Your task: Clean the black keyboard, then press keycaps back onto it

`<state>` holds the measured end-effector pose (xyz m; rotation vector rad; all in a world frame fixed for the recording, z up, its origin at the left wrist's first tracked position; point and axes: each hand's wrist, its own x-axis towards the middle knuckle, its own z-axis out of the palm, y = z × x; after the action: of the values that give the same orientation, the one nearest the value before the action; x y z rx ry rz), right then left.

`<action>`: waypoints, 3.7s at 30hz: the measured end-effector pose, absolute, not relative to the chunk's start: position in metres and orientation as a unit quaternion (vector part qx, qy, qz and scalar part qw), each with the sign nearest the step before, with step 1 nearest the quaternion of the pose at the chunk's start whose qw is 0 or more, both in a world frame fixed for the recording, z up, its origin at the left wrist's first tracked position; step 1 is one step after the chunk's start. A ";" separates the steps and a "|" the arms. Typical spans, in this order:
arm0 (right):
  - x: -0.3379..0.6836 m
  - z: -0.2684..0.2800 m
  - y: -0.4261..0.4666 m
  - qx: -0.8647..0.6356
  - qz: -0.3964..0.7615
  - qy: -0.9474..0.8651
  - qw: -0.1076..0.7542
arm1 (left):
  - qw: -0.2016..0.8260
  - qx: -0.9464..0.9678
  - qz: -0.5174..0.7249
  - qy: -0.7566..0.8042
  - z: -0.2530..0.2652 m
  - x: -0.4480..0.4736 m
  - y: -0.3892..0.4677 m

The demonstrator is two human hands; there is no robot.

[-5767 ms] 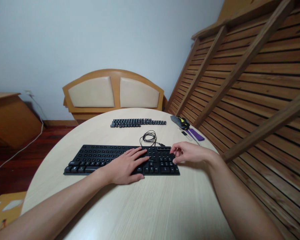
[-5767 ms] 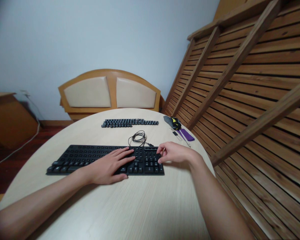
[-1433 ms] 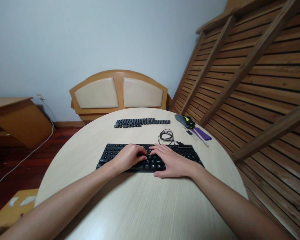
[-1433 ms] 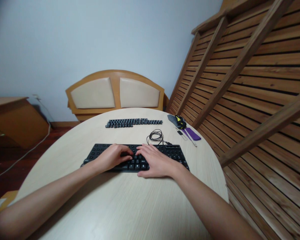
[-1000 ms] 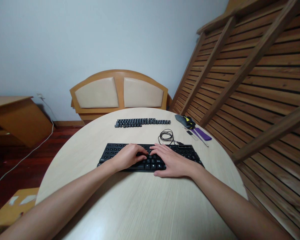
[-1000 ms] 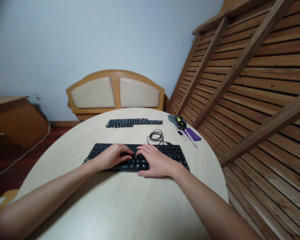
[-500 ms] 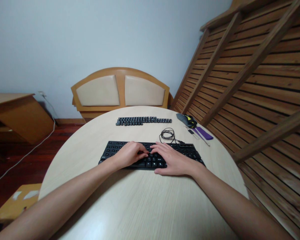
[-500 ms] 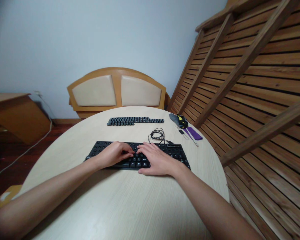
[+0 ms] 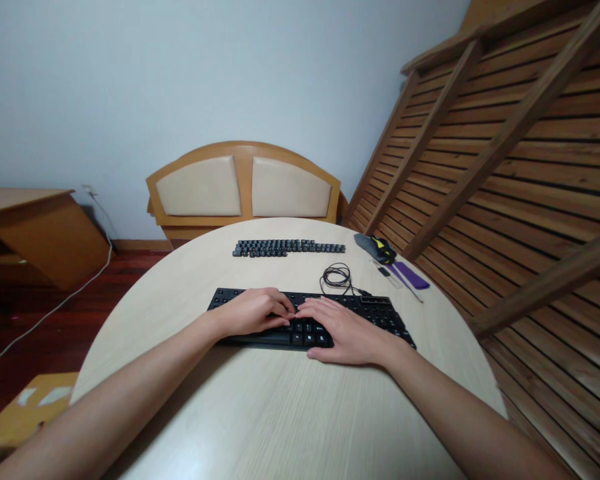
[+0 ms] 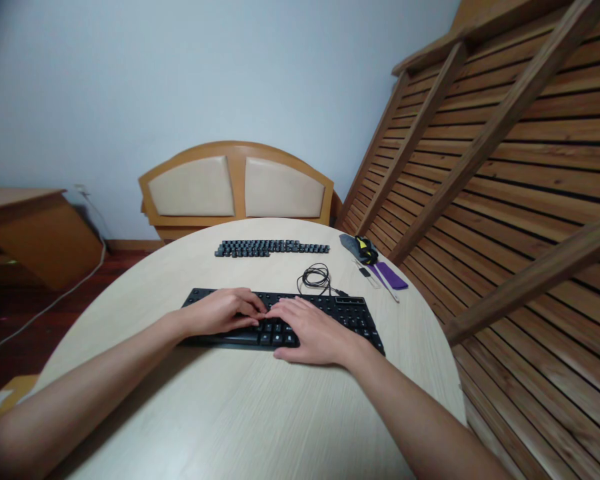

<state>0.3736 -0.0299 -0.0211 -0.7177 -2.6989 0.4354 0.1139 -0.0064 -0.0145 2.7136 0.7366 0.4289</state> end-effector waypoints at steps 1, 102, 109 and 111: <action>0.374 -0.021 -0.030 -0.250 0.150 -0.944 0.156 | 0.152 0.944 0.149 0.251 -0.014 0.113 -0.006; 0.383 -0.018 -0.024 -0.292 0.145 -0.932 0.158 | 0.223 0.852 0.233 0.412 -0.036 0.137 -0.013; 0.383 -0.018 -0.023 -0.289 0.150 -0.932 0.158 | 0.303 0.822 0.253 0.410 -0.034 0.137 -0.016; 0.383 -0.017 -0.023 -0.285 0.153 -0.933 0.158 | 0.318 0.814 0.256 0.413 -0.034 0.137 -0.016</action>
<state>0.3834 -0.0234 -0.0166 -0.8158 -2.6691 0.4370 0.1370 -0.0156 -0.0344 2.1414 1.0865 0.6724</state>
